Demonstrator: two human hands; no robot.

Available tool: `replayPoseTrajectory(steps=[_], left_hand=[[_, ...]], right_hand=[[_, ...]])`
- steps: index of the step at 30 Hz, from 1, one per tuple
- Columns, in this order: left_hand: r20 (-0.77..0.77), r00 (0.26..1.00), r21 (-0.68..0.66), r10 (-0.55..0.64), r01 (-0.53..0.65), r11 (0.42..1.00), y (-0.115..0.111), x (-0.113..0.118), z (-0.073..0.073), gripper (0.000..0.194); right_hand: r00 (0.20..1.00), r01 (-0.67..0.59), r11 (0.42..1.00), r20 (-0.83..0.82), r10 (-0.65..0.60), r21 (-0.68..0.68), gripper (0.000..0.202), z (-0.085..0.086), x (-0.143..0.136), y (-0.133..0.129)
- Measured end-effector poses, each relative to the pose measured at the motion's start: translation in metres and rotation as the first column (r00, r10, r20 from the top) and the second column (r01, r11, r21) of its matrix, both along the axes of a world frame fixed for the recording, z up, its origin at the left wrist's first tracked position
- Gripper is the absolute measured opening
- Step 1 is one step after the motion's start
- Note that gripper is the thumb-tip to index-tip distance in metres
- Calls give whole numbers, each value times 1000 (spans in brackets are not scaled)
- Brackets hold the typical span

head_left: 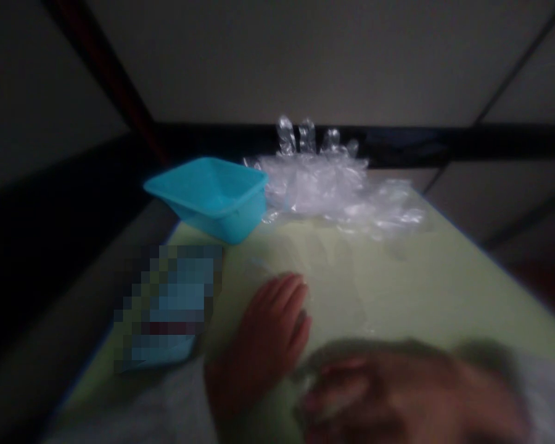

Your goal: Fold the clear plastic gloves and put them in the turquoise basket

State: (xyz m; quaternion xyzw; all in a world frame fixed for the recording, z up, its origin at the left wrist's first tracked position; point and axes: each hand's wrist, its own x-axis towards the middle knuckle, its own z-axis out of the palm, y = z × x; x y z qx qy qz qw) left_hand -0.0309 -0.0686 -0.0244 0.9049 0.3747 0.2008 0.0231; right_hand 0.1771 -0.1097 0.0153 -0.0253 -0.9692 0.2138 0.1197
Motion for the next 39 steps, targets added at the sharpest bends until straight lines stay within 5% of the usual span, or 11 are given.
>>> replayPoseTrajectory(steps=[3, 6, 9, 15, 21, 24, 26, 29, 34, 39], left_hand=[[-41, 999, -35, -31, 29, 999, -1, 0, 3, 39], [-79, 995, -79, -65, 59, 995, -1, -1, 4, 46], [-97, 993, -55, -70, 65, 996, -1, -2, 2, 53], [-67, 996, 112, 57, -49, 993, 3, -5, -4, 55], [-78, 994, 126, 73, -63, 990, 7, -6, -5, 56], [-87, 995, 95, 56, -48, 994, 8, -6, -5, 56], [-74, 996, 78, 47, -41, 996, 9, -5, -5, 57], [-31, 999, 83, 31, -28, 996, 8, -6, -5, 60], [13, 1000, 74, 11, -12, 997, 6, -6, -6, 61], [-11, 1000, 45, -5, 5, 999, 6, -6, -6, 59]], right_hand=[[928, 331, 944, -188, -323, 8, 30, -3, 15, 16], [682, 697, 717, -299, -668, -12, 22, -12, 36, 40], [556, 824, 565, -225, -800, 30, 26, -21, 52, 61], [548, 825, 534, -34, -835, 187, 38, -35, 63, 74], [523, 848, 512, -65, -850, 136, 34, -34, 60, 73], [497, 863, 503, -106, -861, -46, 32, -25, 55, 68], [437, 852, 447, -98, -894, -272, 33, -19, 51, 63], [431, 704, 374, -56, -901, -603, 38, -11, 44, 55], [600, 457, 503, -163, -783, -733, 44, -14, 39, 53], [601, 643, 586, -150, -785, -493, 35, -18, 44, 56]])
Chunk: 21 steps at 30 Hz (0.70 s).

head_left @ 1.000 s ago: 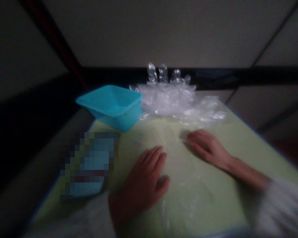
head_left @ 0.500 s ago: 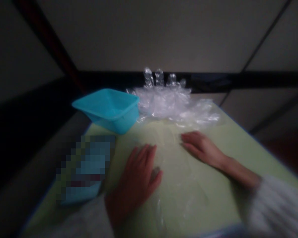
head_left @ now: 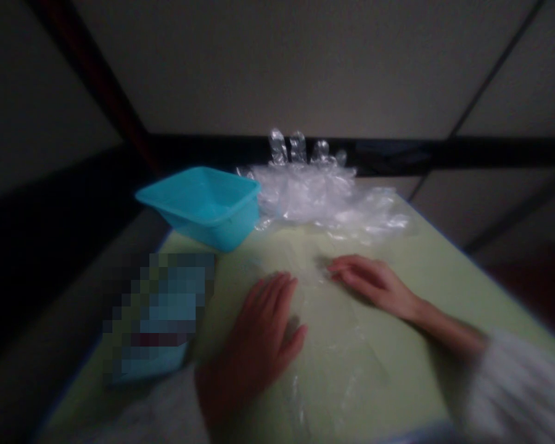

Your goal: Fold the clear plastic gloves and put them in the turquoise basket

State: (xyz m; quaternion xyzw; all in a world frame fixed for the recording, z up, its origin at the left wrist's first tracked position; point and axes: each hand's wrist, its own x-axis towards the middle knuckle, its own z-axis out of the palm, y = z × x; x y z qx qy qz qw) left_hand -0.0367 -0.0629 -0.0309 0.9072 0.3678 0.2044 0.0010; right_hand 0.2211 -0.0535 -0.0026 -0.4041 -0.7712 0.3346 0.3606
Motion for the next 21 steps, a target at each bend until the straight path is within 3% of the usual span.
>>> replayPoseTrajectory(steps=[3, 7, 14, 21], left_hand=[[-51, 999, -11, 6, -6, 1000, -1, 1, 0, 61], [-124, 992, -26, 5, -8, 1000, -2, 2, -1, 63], [-148, 989, -53, -15, 7, 999, -1, 2, 0, 60], [-149, 986, -93, -76, 62, 994, 0, 3, 2, 62]], right_hand=[[956, -84, 970, 294, 14, 228, 47, 1, 3, 1], [802, -327, 915, 581, 136, 237, 74, -6, 1, 4], [736, -380, 903, 657, 164, 200, 75, -8, -6, 3], [744, -350, 909, 656, 123, 226, 76, -11, -7, 3]])
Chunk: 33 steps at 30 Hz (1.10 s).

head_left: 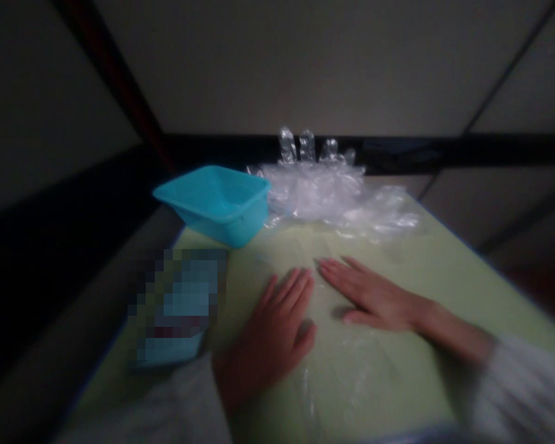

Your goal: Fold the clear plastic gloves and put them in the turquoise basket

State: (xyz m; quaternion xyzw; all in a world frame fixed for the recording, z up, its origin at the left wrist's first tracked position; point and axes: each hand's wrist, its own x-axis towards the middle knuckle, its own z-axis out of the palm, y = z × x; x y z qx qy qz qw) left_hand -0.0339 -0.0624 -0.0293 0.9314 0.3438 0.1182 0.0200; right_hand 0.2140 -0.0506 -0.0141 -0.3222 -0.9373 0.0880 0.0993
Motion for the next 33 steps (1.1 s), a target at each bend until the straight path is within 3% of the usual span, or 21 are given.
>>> replayPoseTrajectory(steps=[12, 28, 33], left_hand=[[28, 996, 16, 90, -90, 996, -1, 1, -3, 61], [-36, 999, 10, 26, -26, 1000, -1, 0, 0, 57], [52, 997, -5, 62, -61, 998, 0, 0, -2, 59]], right_hand=[[999, 18, 1000, -38, -18, -16, 79, -4, 2, 1], [999, -9, 999, 30, 11, -48, 77, -5, 0, 1], [996, -32, 998, -89, 27, -61, 72, 0, 4, 3]])
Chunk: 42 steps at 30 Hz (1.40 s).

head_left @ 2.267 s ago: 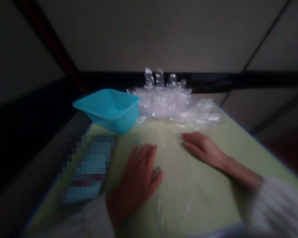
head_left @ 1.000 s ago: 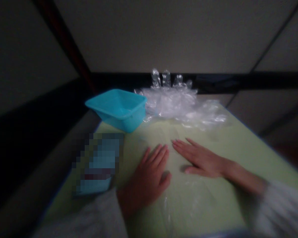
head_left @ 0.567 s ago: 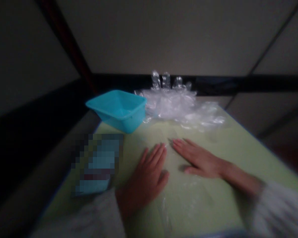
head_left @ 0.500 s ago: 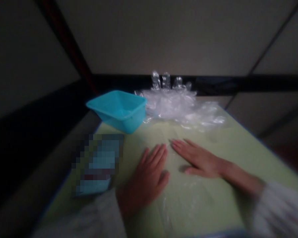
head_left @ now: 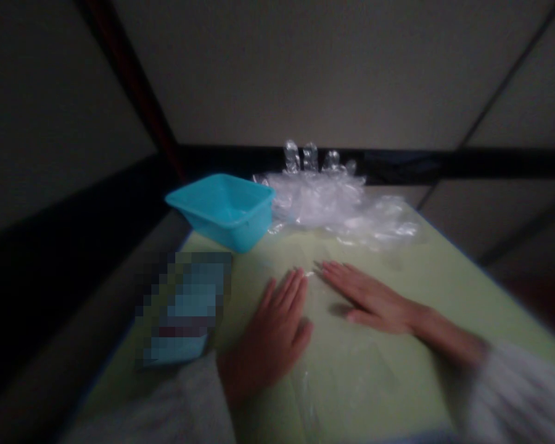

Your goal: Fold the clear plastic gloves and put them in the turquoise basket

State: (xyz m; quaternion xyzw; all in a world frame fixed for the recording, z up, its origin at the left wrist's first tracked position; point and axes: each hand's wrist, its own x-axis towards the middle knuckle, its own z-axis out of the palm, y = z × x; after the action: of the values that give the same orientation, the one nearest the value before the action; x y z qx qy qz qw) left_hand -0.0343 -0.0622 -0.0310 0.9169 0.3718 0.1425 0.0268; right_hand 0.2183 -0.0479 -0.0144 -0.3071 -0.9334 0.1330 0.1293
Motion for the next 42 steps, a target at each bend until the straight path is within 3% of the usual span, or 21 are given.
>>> replayPoseTrajectory(steps=[7, 15, 19, 22, 25, 28, 31, 34, 37, 42], left_hand=[[335, 929, -38, 154, -150, 988, -1, -8, 14, 44], [372, 922, -44, 111, -102, 994, 5, -9, 11, 45], [397, 912, -118, 105, -63, 991, 7, -9, 9, 44], [496, 857, -223, 138, -28, 974, 6, -11, 11, 39], [643, 743, -384, 184, 104, 918, 5, -10, 13, 29], [696, 659, -571, 286, 267, 776, 8, -4, 13, 20], [689, 611, -665, 390, 320, 675, 12, 0, 17, 14], [707, 489, -694, 511, 341, 634, 13, -1, 24, 13], [699, 396, -714, 596, 328, 619, 15, -3, 30, 11], [667, 380, -743, 641, 278, 609, 18, -4, 32, 10]], right_hand=[[984, -59, 998, -170, 60, 13, 42, 10, 17, -4], [958, -123, 992, -261, 119, -2, 37, 13, 16, -8], [942, -166, 986, -301, 148, -33, 34, 13, 14, -9], [917, -199, 979, -361, 170, -46, 28, 12, 9, -13], [893, -271, 962, -379, 243, -23, 26, 12, -2, -21], [865, -373, 928, -369, 341, -18, 28, 13, -14, -29], [840, -428, 903, -382, 387, -26, 28, 13, -22, -35], [834, -432, 902, -379, 402, 4, 25, 12, -23, -40], [889, -397, 917, -257, 380, -19, 26, 14, -20, -46], [928, -371, 924, 4, 373, -98, 16, 26, -19, -56]])
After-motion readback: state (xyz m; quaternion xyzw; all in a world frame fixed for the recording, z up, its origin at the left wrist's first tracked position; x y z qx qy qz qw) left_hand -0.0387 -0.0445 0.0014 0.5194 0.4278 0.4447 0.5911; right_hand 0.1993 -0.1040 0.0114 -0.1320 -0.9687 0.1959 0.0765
